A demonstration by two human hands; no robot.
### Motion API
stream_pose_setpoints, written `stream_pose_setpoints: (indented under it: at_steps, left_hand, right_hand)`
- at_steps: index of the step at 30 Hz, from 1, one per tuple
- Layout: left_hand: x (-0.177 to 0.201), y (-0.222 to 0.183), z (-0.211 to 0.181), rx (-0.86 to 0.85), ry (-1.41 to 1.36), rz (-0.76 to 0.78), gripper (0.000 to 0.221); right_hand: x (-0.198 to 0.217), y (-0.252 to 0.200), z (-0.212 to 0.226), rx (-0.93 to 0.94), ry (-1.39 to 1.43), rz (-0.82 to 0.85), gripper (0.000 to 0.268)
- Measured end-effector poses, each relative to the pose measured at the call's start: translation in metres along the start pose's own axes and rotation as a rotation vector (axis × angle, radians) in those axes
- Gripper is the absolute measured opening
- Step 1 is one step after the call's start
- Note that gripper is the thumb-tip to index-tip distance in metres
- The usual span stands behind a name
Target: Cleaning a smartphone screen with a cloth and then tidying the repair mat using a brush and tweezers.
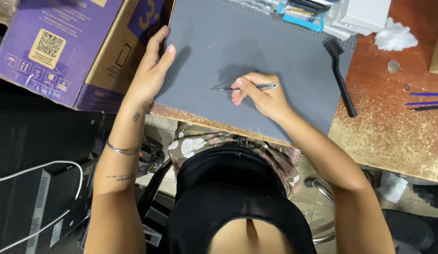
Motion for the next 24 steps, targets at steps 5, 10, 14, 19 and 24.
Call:
stream_pose_setpoints:
  at_steps: [5, 10, 14, 19, 24]
  left_hand:
    - [0.000, -0.002, -0.007, 0.013, 0.036, 0.009, 0.066]
    - [-0.001, -0.001, -0.009, 0.002, 0.047, 0.012, 0.068]
    - [-0.002, -0.004, -0.006, 0.015, 0.053, 0.019, 0.069]
    - [-0.001, -0.004, -0.009, 0.042, 0.038, 0.014, 0.067]
    - [-0.001, -0.003, -0.009, 0.024, 0.053, 0.013, 0.068]
  right_hand:
    - [-0.001, 0.001, 0.005, 0.002, 0.019, 0.014, 0.022]
    - [-0.003, 0.002, 0.009, 0.018, 0.019, 0.035, 0.023]
    - [-0.004, -0.002, 0.010, 0.031, 0.009, 0.028, 0.022]
    - [-0.002, -0.001, 0.001, -0.025, 0.017, 0.015, 0.024]
    - [0.001, -0.002, 0.005, 0.031, 0.028, 0.009, 0.024]
Point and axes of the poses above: each hand's wrist, its own y-axis towards the middle knuckle, its own x-axis out of the back of the hand, z = x × y, the point moved 10 cm from there along y, towards the middle knuckle, and after that the axes turned 9 degrees about -z, right-handed, at the moved point
